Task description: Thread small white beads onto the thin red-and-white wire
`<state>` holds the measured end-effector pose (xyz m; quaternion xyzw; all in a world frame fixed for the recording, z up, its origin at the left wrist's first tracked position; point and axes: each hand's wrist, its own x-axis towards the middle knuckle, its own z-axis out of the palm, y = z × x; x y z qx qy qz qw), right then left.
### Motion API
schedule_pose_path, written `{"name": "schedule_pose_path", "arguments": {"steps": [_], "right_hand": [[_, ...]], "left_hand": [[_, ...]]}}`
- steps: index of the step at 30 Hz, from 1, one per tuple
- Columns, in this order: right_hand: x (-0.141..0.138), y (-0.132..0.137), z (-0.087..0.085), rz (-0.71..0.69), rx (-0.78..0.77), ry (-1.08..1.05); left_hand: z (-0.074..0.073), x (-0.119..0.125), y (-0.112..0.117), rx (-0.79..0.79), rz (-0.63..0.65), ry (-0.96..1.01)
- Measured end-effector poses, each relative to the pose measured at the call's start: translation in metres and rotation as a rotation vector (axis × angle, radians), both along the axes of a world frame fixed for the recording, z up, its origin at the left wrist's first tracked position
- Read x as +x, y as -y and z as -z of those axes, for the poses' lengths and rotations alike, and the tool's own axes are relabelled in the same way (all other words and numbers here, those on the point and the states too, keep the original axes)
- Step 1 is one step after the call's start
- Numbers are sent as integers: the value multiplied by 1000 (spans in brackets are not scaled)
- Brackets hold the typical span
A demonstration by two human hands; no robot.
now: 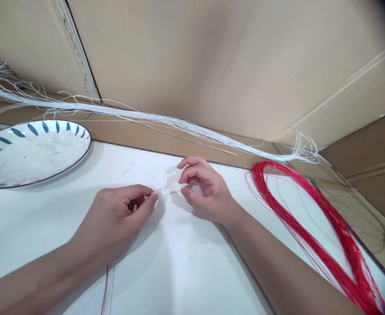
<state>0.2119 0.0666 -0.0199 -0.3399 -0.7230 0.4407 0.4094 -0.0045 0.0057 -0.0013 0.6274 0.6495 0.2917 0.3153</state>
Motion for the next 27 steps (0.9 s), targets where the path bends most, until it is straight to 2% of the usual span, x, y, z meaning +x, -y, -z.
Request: {"name": "schedule_pose_path", "arguments": {"steps": [27], "right_hand": [[-5, 1, 0, -20, 105, 52]], "left_hand": [[1, 1, 2, 11, 20, -19]]}}
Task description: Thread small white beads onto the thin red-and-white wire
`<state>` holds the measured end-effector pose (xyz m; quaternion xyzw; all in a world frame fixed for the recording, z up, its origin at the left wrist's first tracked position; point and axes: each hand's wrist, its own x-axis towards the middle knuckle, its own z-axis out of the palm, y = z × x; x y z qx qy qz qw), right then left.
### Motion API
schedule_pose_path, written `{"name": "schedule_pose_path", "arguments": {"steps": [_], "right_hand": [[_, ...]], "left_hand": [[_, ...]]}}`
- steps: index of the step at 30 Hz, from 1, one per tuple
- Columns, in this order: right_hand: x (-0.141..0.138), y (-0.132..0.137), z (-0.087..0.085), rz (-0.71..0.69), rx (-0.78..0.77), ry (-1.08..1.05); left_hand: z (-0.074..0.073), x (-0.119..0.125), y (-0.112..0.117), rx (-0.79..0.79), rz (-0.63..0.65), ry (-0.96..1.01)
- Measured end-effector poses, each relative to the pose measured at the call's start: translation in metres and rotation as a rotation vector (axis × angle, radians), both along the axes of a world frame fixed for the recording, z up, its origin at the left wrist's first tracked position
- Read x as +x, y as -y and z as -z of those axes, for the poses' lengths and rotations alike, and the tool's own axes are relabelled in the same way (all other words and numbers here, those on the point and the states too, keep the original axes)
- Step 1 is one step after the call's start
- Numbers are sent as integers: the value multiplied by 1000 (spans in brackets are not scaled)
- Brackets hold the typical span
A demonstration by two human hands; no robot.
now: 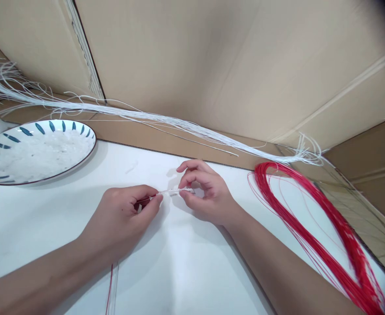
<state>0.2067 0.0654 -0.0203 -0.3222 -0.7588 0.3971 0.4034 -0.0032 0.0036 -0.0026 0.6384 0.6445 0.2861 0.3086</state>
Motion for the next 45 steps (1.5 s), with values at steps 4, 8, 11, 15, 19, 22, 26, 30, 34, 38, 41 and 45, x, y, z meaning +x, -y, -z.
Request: {"name": "schedule_pose_path", "arguments": {"steps": [4, 8, 11, 15, 19, 22, 26, 30, 34, 38, 41, 45], "right_hand": [[-1, 1, -1, 13, 1, 14], [-1, 2, -1, 3, 13, 16], [-2, 2, -1, -6, 11, 16], [-2, 3, 0, -4, 21, 18], [-3, 4, 1, -12, 35, 26], [-3, 3, 1, -13, 66, 32], [-3, 3, 1, -10, 113, 34], [-4, 3, 0, 13, 240, 57], [-6, 3, 0, 25, 297, 49], [-7, 4, 0, 39, 337, 45], [-8, 5, -1, 55, 369, 31], [-10, 6, -2, 56, 405, 13]], "left_hand": [[0, 1, 0, -6, 10, 8], [0, 0, 0, -7, 13, 15], [1, 0, 1, -11, 18, 11], [1, 1, 1, -17, 31, 10], [-1, 1, 2, -26, 38, 31], [-3, 1, 2, -29, 67, 29], [-3, 1, 2, -20, 95, 32], [-2, 2, 2, 11, 112, 51], [0, 2, 2, 55, 128, 76], [1, 0, 2, 80, 126, 79], [3, 0, 2, 81, 122, 83], [4, 0, 1, 82, 130, 85]]}}
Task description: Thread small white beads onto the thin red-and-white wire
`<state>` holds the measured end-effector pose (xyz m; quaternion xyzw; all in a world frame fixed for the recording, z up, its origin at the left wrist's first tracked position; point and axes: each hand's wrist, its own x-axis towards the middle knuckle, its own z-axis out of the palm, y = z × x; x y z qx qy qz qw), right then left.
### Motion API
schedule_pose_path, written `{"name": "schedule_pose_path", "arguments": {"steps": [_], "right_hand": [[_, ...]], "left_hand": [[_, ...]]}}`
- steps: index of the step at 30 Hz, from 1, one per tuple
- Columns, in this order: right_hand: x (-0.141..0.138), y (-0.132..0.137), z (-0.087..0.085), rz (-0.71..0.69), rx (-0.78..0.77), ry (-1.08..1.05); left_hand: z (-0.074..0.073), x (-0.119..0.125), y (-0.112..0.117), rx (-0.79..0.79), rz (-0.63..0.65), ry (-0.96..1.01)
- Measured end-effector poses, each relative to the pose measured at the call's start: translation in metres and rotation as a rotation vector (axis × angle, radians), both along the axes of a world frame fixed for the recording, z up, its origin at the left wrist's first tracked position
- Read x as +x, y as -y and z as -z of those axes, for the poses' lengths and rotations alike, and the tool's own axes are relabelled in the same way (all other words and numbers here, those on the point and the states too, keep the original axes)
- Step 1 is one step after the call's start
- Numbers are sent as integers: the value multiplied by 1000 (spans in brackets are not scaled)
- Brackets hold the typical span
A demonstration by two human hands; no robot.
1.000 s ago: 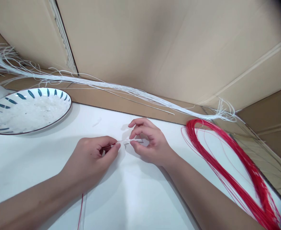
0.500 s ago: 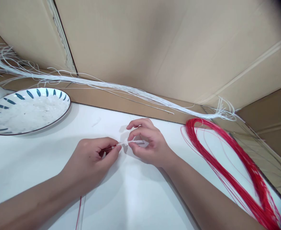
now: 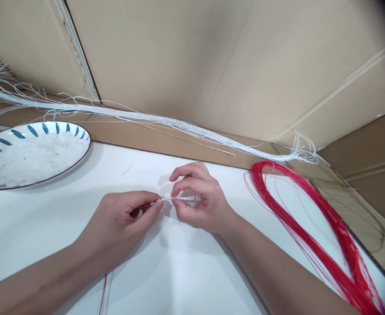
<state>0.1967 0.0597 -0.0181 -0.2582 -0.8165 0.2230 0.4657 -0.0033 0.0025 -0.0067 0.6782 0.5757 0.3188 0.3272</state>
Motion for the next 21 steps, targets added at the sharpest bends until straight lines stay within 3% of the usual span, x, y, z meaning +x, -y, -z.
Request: {"name": "schedule_pose_path", "arguments": {"steps": [15, 21], "right_hand": [[4, -5, 1, -44, -18, -72], [5, -8, 4, -101, -260, -170]], "left_hand": [[-5, -2, 0, -8, -35, -28], [-11, 4, 7, 5, -131, 88]]}}
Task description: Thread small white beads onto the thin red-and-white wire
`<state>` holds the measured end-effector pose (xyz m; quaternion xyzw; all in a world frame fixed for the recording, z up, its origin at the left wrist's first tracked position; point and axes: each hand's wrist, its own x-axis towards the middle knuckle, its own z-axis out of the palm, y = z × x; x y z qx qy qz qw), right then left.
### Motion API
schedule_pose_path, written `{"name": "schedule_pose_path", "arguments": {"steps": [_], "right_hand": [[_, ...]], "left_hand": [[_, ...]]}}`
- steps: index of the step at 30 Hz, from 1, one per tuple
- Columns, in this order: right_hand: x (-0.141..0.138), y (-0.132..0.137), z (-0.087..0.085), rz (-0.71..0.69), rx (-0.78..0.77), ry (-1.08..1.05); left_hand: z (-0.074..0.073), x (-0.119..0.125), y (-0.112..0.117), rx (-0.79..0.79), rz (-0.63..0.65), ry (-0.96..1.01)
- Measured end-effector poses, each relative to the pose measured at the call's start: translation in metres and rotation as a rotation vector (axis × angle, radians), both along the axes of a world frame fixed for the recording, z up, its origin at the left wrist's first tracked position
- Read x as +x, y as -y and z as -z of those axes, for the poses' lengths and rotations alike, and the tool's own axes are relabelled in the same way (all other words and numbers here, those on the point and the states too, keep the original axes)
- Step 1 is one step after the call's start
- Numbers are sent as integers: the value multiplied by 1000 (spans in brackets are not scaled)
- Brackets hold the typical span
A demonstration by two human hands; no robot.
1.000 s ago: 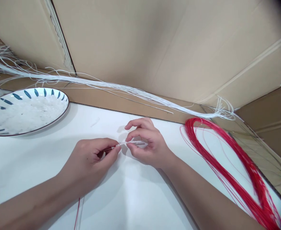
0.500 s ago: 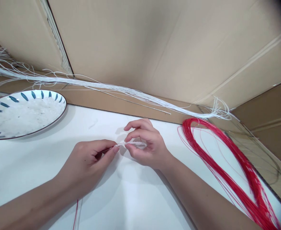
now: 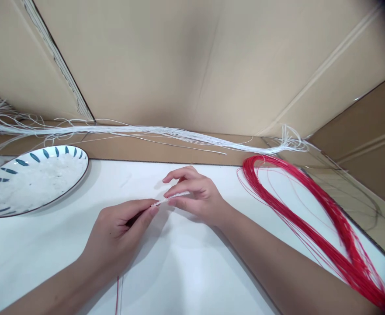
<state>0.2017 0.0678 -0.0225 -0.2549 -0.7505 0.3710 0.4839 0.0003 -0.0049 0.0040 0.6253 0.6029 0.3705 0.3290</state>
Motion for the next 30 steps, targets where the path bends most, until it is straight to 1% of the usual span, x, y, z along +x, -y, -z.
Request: {"name": "schedule_pose_path", "arguments": {"steps": [3, 6, 8, 10, 12, 15, 18, 20, 22, 23, 25, 27, 28, 29, 30], "right_hand": [[1, -1, 1, -92, -175, -64], [1, -2, 0, -200, -310, -133], [1, -3, 0, -256, -379, -174], [1, -4, 1, -257, -408, -185], [2, -6, 1, -184, -436, -201], [5, -10, 0, 27, -555, -334], [5, -11, -3, 220, -572, -442], [0, -4, -8, 331, -584, -479], [-10, 14, -15, 395, -630, -484], [-17, 28, -20, 399, -664, -478], [-33, 64, -29, 362, -748, -468], [-50, 105, -37, 262, -847, -450], [-57, 124, -40, 172, -908, -443], [-63, 141, -43, 12, -989, -431], [-65, 156, -46, -72, -1017, -376]], "left_hand": [[-1, 2, 3, 38, -11, 118], [-2, 4, 5, 40, -18, 192], [-2, 5, 4, 20, -28, 213], [-2, 4, 3, -16, -36, 230], [1, 3, -1, -86, -50, 298], [7, 0, -9, -194, -63, 463], [11, -2, -16, -200, -30, 576], [7, -1, -17, -210, -19, 677], [-3, 0, -13, -213, -16, 787], [-10, 1, -10, -208, -15, 840], [-27, 6, -3, -189, -8, 930], [-44, 14, 3, -168, 15, 999], [-52, 21, 5, -159, 33, 1024], [-61, 29, 6, -153, 56, 1039], [-69, 39, 5, -152, 84, 1043]]}}
